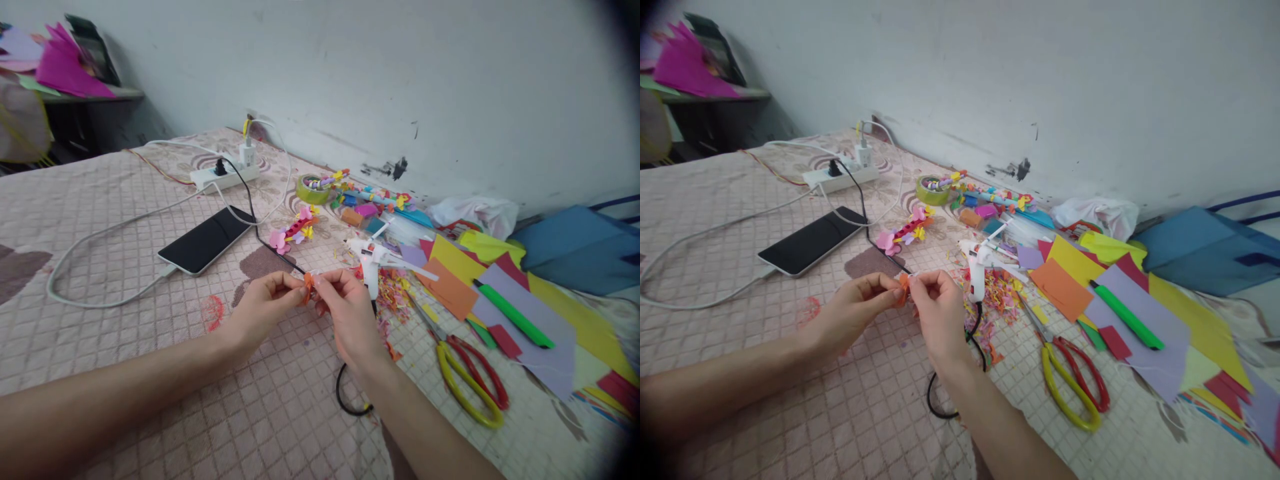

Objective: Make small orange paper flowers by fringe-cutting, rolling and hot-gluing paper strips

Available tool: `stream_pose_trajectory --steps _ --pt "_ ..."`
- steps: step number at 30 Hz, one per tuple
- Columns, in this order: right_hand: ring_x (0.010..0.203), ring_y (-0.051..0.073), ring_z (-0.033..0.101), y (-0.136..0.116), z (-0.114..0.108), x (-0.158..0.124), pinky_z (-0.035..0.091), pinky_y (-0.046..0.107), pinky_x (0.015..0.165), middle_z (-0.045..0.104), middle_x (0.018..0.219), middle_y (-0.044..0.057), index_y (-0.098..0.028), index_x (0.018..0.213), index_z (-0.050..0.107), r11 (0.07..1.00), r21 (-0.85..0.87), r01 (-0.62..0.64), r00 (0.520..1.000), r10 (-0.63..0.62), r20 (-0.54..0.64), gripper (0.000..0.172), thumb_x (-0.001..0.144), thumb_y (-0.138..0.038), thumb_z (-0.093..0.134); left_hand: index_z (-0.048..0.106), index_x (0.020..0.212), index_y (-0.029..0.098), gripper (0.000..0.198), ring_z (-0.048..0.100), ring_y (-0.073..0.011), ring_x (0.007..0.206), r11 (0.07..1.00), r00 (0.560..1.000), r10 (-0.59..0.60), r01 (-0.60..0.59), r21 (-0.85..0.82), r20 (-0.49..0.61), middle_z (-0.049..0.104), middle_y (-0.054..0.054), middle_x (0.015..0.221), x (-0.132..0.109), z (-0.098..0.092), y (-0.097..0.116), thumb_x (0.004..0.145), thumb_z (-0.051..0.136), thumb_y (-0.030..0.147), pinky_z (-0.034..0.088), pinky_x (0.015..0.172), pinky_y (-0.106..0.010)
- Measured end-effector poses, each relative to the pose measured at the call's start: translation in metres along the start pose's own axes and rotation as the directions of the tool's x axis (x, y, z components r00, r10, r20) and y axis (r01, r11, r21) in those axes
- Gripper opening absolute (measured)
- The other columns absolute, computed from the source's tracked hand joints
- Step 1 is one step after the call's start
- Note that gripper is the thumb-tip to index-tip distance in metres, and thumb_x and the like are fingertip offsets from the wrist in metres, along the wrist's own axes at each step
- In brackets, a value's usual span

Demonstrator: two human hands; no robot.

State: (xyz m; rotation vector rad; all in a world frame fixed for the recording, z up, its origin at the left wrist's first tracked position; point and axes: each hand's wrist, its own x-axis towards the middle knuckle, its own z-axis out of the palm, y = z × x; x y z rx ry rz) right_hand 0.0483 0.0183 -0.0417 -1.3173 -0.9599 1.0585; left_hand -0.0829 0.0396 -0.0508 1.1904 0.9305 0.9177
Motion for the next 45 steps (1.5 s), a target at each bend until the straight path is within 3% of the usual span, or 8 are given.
stream_pose_trajectory --steps 9,16,21,33,45 --pt "0.05 0.01 0.047 0.001 0.0 -0.001 0.037 0.024 0.046 0.056 0.061 -0.003 -0.019 0.069 0.055 1.0 -0.004 0.021 1.0 -0.021 -0.006 0.015 0.074 -0.03 0.064 0.059 0.074 0.016 0.012 0.058 -0.0134 0.075 0.999 0.999 -0.014 0.015 -0.041 0.037 0.062 -0.001 0.076 0.0 0.0 0.001 0.077 0.063 0.026 0.045 0.075 -0.027" --pt "0.054 0.011 0.049 0.002 -0.002 0.0 0.039 0.025 0.05 0.057 0.064 -0.002 -0.019 0.07 0.055 0.989 -0.113 0.097 0.995 -0.1 -0.018 0.014 0.077 -0.029 0.062 0.06 0.09 0.015 0.024 0.06 -0.0163 0.083 0.999 1.0 -0.029 0.029 -0.021 -0.002 0.064 -0.004 0.089 0.0 0.003 0.008 0.071 0.068 0.029 0.048 0.08 -0.031" --pt "0.056 0.012 0.049 0.001 -0.001 -0.002 0.04 0.025 0.051 0.055 0.064 -0.002 -0.019 0.071 0.054 0.966 -0.21 0.153 0.987 -0.162 -0.026 0.014 0.076 -0.029 0.061 0.06 0.087 0.015 0.022 0.06 -0.017 0.081 0.998 1.0 -0.026 0.026 0.062 0.005 0.064 -0.004 0.084 -0.002 0.003 0.015 0.076 0.062 0.034 0.048 0.077 -0.031" --pt "0.058 0.012 0.052 -0.005 -0.001 -0.006 0.043 0.025 0.054 0.055 0.065 -0.002 -0.018 0.07 0.054 0.938 -0.286 0.198 0.979 -0.204 0.006 0.011 0.077 -0.025 0.059 0.059 0.082 0.013 0.019 0.058 -0.0137 0.074 1.0 1.0 -0.013 0.013 0.011 -0.001 0.062 -0.003 0.079 0.001 0.0 0.009 0.078 0.062 0.032 0.048 0.073 -0.028" --pt "0.061 0.013 0.054 -0.002 -0.002 -0.007 0.044 0.027 0.056 0.057 0.069 -0.001 -0.019 0.075 0.054 0.977 -0.154 0.148 0.989 -0.149 0.004 0.012 0.079 -0.028 0.06 0.058 0.075 0.014 0.015 0.059 -0.0129 0.069 0.999 1.0 0.024 -0.024 0.028 0.003 0.063 -0.002 0.073 0.0 0.0 0.01 0.079 0.061 0.029 0.048 0.069 -0.026"
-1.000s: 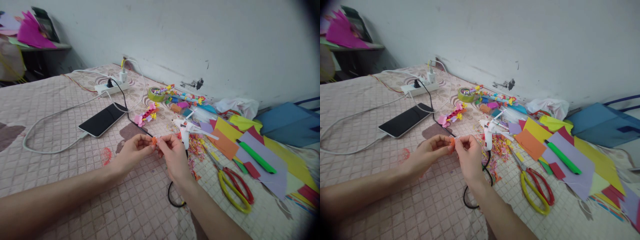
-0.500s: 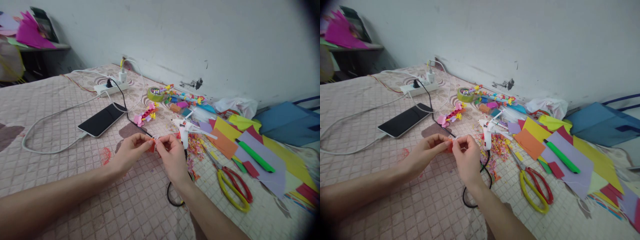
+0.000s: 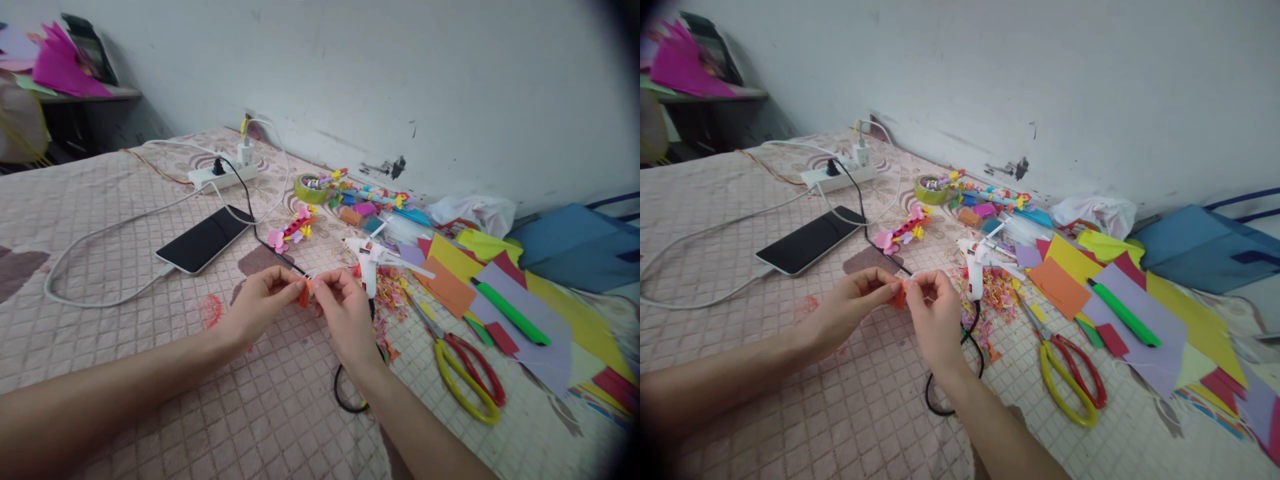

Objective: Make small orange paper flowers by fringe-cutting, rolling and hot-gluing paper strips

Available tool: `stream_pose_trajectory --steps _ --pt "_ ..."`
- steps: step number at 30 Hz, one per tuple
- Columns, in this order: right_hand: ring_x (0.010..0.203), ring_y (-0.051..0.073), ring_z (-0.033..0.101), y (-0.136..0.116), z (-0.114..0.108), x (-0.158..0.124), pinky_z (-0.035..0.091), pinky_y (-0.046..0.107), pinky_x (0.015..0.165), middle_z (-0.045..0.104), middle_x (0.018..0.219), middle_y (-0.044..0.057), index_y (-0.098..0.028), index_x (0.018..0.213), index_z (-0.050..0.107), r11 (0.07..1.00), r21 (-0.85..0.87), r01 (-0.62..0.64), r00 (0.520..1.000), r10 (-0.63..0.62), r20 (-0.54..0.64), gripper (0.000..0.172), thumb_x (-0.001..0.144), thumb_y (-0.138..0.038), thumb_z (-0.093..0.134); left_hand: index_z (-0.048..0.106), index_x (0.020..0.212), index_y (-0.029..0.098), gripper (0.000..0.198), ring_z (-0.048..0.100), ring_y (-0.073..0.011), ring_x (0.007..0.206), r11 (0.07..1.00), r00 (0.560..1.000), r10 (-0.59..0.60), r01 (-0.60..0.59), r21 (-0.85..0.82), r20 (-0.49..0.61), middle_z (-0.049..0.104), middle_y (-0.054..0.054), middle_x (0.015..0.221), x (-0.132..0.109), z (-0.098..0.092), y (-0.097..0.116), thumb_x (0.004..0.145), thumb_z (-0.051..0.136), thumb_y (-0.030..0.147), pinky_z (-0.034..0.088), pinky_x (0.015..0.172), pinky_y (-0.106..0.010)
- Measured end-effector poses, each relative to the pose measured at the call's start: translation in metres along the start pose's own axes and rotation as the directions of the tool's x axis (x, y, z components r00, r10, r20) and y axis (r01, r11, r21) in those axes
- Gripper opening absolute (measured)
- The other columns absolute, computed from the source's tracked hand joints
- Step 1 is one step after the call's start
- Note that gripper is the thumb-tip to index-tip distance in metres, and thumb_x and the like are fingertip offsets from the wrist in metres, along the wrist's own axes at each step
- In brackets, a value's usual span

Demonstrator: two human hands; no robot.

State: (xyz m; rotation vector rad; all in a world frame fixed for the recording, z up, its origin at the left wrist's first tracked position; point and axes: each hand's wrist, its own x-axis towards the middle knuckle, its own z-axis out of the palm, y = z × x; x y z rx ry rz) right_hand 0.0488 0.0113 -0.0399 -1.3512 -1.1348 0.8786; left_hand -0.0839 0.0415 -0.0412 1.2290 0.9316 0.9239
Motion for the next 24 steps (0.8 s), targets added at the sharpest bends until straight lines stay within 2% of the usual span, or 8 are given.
stream_pose_trajectory --steps 5,9,18,24 --pt "0.067 0.013 0.058 0.0061 -0.0017 -0.0003 0.046 0.027 0.057 0.059 0.079 -0.002 -0.022 0.092 0.051 0.984 0.158 -0.08 0.996 0.083 -0.015 0.018 0.08 -0.03 0.06 0.058 0.074 0.016 0.016 0.06 -0.0129 0.07 1.0 1.0 -0.005 0.005 -0.012 0.009 0.064 -0.001 0.073 -0.0002 -0.0004 -0.0011 0.08 0.06 0.031 0.048 0.072 -0.027" --pt "0.067 0.012 0.058 0.0055 -0.0001 -0.0002 0.047 0.025 0.061 0.06 0.079 -0.003 -0.022 0.093 0.048 0.975 0.211 -0.075 0.997 0.071 0.026 0.026 0.075 -0.025 0.066 0.059 0.075 0.016 0.015 0.06 -0.0129 0.07 1.0 1.0 -0.019 0.019 -0.006 0.007 0.064 -0.001 0.073 -0.0005 -0.0001 -0.0001 0.079 0.06 0.03 0.048 0.07 -0.026" --pt "0.068 0.011 0.057 0.0068 -0.0021 0.0026 0.048 0.026 0.063 0.059 0.078 -0.003 -0.021 0.094 0.049 0.993 0.113 -0.032 0.999 0.029 0.026 0.022 0.076 -0.02 0.062 0.06 0.076 0.015 0.016 0.059 -0.0138 0.072 1.0 0.999 -0.017 0.017 -0.002 0.047 0.064 -0.002 0.074 -0.0007 -0.0006 -0.0002 0.08 0.059 0.031 0.048 0.073 -0.027" --pt "0.066 0.012 0.057 0.0034 -0.0029 0.0009 0.048 0.026 0.061 0.057 0.076 -0.003 -0.021 0.093 0.047 0.999 0.049 -0.002 0.999 0.0 0.039 0.022 0.076 -0.019 0.06 0.061 0.074 0.016 0.021 0.06 -0.0145 0.071 0.997 0.997 -0.068 0.068 0.035 0.022 0.065 -0.003 0.073 -0.0022 0.0013 0.0057 0.078 0.06 0.036 0.047 0.069 -0.027"
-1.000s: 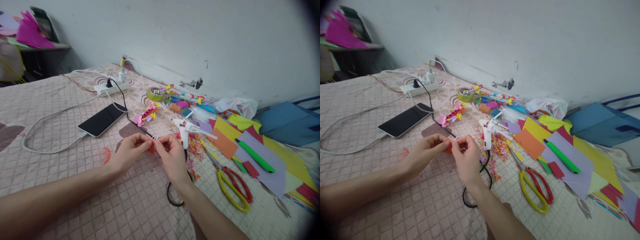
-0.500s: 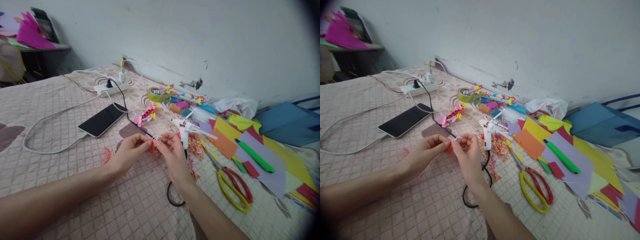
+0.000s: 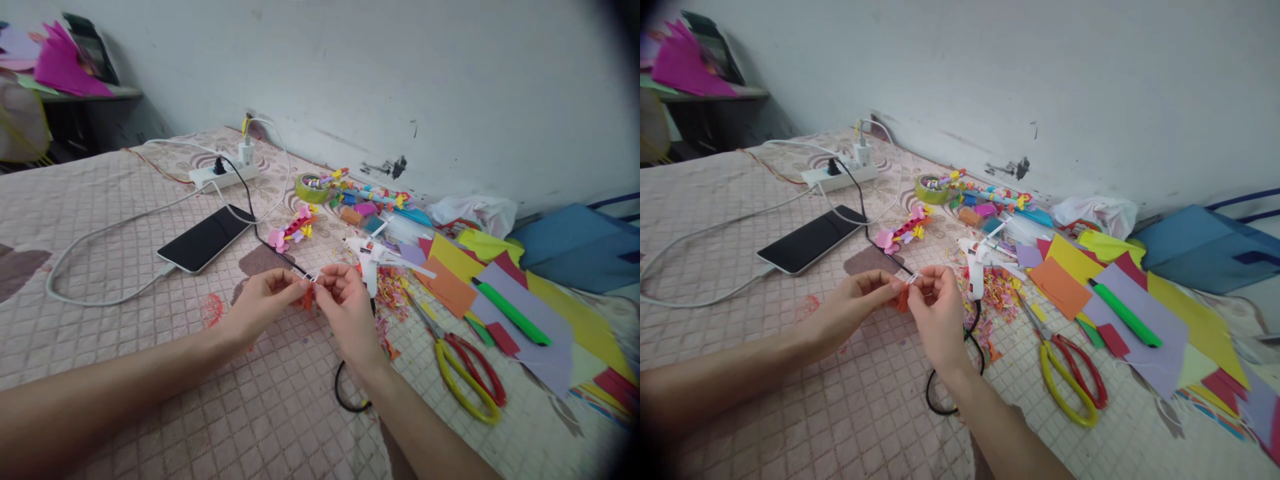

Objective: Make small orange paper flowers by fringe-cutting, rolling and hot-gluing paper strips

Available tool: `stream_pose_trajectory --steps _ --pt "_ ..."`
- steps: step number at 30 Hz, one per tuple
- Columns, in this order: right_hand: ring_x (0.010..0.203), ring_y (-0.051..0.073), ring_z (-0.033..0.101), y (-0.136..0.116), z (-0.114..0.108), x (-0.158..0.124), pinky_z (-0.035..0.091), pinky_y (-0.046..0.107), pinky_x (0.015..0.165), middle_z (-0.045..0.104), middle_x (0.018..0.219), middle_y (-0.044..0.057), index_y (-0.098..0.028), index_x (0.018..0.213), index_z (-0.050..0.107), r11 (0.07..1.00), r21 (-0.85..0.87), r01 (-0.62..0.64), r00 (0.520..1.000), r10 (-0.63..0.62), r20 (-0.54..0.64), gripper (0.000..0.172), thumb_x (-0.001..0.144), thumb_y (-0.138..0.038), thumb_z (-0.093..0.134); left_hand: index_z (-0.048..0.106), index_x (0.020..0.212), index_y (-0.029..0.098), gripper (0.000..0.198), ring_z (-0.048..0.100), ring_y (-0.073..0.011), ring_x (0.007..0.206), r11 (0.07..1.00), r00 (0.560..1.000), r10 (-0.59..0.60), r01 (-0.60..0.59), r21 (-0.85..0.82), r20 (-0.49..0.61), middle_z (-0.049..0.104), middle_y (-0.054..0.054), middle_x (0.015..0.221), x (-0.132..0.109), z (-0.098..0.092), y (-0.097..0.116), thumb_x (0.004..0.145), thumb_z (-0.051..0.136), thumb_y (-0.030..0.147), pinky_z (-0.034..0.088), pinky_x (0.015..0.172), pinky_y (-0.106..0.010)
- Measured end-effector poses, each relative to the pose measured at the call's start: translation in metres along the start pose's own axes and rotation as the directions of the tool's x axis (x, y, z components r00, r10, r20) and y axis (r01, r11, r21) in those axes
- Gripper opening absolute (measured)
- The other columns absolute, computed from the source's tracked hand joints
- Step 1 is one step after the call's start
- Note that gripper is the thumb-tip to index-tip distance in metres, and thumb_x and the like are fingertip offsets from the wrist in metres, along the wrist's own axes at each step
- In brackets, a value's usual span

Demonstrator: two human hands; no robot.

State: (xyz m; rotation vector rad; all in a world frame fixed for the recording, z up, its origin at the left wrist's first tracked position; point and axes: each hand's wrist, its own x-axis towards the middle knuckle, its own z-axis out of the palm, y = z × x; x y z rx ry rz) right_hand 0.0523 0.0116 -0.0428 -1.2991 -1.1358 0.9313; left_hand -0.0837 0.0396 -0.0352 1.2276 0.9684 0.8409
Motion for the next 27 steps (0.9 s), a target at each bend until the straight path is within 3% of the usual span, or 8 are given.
stream_pose_trajectory --steps 4,12,27 --pt "0.068 0.012 0.057 -0.0024 0.0003 -0.0017 0.048 0.026 0.063 0.058 0.079 -0.002 -0.021 0.094 0.048 0.997 -0.072 0.042 0.999 -0.041 0.009 0.021 0.076 -0.018 0.06 0.061 0.071 0.016 0.019 0.061 -0.0149 0.069 1.0 1.0 -0.004 0.004 0.015 -0.002 0.066 -0.003 0.072 0.0015 -0.0007 -0.0009 0.074 0.064 0.034 0.048 0.067 -0.027" --pt "0.07 0.012 0.058 0.001 -0.002 -0.0011 0.048 0.025 0.063 0.059 0.08 -0.002 -0.021 0.093 0.052 0.995 0.092 -0.038 0.998 0.032 0.062 0.017 0.079 -0.025 0.061 0.06 0.071 0.016 0.017 0.061 -0.0144 0.069 0.999 0.999 0.048 -0.048 0.001 0.013 0.066 -0.003 0.071 0.0008 -0.0016 -0.0026 0.078 0.06 0.031 0.048 0.069 -0.028" --pt "0.07 0.013 0.058 0.0001 -0.0014 -0.0005 0.049 0.026 0.063 0.058 0.08 -0.001 -0.021 0.092 0.051 1.0 -0.02 0.002 0.999 -0.001 0.05 0.019 0.075 -0.02 0.059 0.059 0.071 0.015 0.016 0.06 -0.0143 0.068 0.997 0.998 0.064 -0.064 0.035 -0.001 0.065 -0.003 0.07 0.0031 -0.0019 -0.0052 0.077 0.061 0.031 0.048 0.067 -0.027"
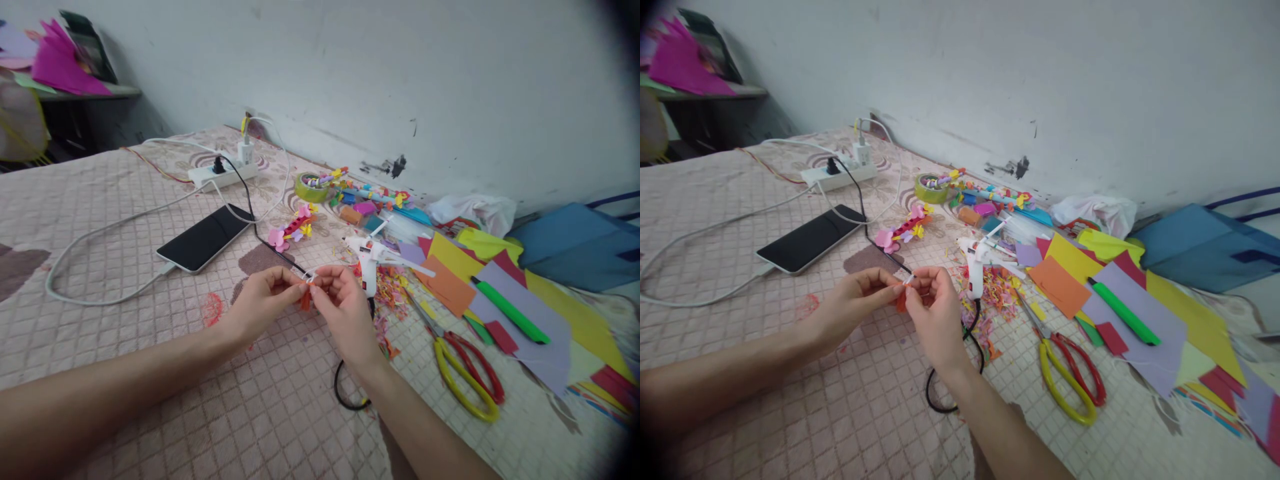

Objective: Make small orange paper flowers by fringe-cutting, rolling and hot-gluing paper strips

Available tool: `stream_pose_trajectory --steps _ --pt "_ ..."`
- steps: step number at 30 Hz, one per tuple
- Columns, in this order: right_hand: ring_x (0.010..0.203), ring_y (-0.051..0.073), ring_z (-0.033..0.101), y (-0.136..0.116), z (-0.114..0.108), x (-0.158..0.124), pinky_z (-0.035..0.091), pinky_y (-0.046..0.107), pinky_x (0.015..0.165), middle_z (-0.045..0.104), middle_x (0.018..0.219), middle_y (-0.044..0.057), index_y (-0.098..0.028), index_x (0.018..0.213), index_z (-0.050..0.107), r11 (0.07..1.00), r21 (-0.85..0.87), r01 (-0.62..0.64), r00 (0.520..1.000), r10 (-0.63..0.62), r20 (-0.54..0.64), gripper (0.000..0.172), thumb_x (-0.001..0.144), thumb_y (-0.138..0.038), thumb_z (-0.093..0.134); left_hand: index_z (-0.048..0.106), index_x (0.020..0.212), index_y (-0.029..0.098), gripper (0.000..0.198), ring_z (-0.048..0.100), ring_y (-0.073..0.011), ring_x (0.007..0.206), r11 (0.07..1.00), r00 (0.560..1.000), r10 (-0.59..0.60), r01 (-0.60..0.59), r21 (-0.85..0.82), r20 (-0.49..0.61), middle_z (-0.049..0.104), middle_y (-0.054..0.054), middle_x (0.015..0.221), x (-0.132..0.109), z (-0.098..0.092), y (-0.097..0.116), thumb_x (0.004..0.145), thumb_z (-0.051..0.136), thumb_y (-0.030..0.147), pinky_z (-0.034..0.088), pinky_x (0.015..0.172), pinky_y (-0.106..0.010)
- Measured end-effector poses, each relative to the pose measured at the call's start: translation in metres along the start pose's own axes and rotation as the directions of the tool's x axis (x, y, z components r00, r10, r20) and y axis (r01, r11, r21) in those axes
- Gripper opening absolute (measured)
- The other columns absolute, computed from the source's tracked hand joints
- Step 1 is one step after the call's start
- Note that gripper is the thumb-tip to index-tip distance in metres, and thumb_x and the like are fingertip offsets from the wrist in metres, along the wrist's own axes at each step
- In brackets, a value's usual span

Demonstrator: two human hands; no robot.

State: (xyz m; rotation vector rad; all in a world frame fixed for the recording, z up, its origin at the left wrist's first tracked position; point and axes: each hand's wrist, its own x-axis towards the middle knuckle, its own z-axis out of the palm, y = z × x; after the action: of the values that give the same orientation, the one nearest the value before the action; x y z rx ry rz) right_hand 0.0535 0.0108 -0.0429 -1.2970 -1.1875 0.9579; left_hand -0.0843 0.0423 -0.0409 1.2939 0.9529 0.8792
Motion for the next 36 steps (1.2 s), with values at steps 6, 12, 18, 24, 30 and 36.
stream_pose_trajectory --steps 6,12,18,24,30,36 --pt "0.071 0.013 0.058 0.0003 -0.0034 0.0015 0.049 0.027 0.066 0.059 0.08 -0.001 -0.021 0.093 0.051 1.0 -0.021 0.012 1.0 -0.013 -0.017 0.019 0.075 -0.019 0.059 0.061 0.074 0.015 0.019 0.06 -0.0144 0.071 0.996 0.998 -0.053 0.056 -0.068 0.035 0.065 -0.003 0.074 -0.0005 0.0013 0.0023 0.079 0.059 0.033 0.049 0.07 -0.028" --pt "0.069 0.013 0.058 -0.0003 -0.003 0.0005 0.048 0.026 0.061 0.058 0.078 -0.002 -0.021 0.094 0.05 1.0 -0.016 0.016 1.0 -0.016 0.01 0.02 0.077 -0.022 0.06 0.06 0.071 0.016 0.016 0.06 -0.0146 0.069 0.999 0.999 -0.029 0.029 -0.015 0.02 0.065 -0.003 0.071 -0.0009 0.0003 0.0023 0.078 0.059 0.03 0.049 0.069 -0.028" --pt "0.068 0.013 0.057 0.0007 -0.0056 0.0024 0.047 0.027 0.064 0.057 0.075 -0.002 -0.021 0.091 0.053 0.993 -0.11 0.047 0.998 -0.05 -0.029 0.015 0.077 -0.02 0.059 0.061 0.072 0.016 0.021 0.06 -0.0147 0.071 0.998 0.998 -0.04 0.043 -0.046 0.049 0.065 -0.003 0.073 -0.0017 0.0017 0.0044 0.081 0.055 0.034 0.049 0.071 -0.028" --pt "0.069 0.014 0.057 0.0021 -0.0055 0.0014 0.047 0.026 0.062 0.059 0.078 -0.001 -0.021 0.092 0.054 0.999 -0.032 0.013 1.0 -0.013 -0.015 0.013 0.082 -0.029 0.057 0.061 0.071 0.016 0.016 0.06 -0.0135 0.069 0.998 0.998 -0.049 0.05 -0.025 0.043 0.065 -0.002 0.072 -0.0002 0.0004 0.0024 0.077 0.06 0.031 0.048 0.069 -0.026" --pt "0.078 0.016 0.063 -0.0005 -0.0069 0.0021 0.048 0.03 0.073 0.067 0.083 0.002 -0.022 0.097 0.058 0.998 0.04 -0.048 0.998 0.05 -0.038 0.019 0.085 -0.036 0.054 0.059 0.069 0.016 0.017 0.06 -0.0139 0.068 0.998 0.994 -0.059 0.062 -0.027 0.094 0.065 -0.002 0.069 -0.0011 -0.0008 0.0063 0.079 0.059 0.03 0.047 0.069 -0.027" --pt "0.081 0.017 0.066 -0.0039 -0.0043 0.0033 0.048 0.032 0.076 0.071 0.088 0.003 -0.023 0.103 0.06 0.915 0.34 -0.219 0.975 0.193 0.11 0.024 0.08 -0.031 0.06 0.059 0.075 0.016 0.019 0.059 -0.0136 0.073 0.992 0.975 -0.092 0.107 -0.063 0.202 0.063 -0.002 0.077 -0.0025 -0.0004 0.0042 0.08 0.06 0.035 0.046 0.071 -0.027"
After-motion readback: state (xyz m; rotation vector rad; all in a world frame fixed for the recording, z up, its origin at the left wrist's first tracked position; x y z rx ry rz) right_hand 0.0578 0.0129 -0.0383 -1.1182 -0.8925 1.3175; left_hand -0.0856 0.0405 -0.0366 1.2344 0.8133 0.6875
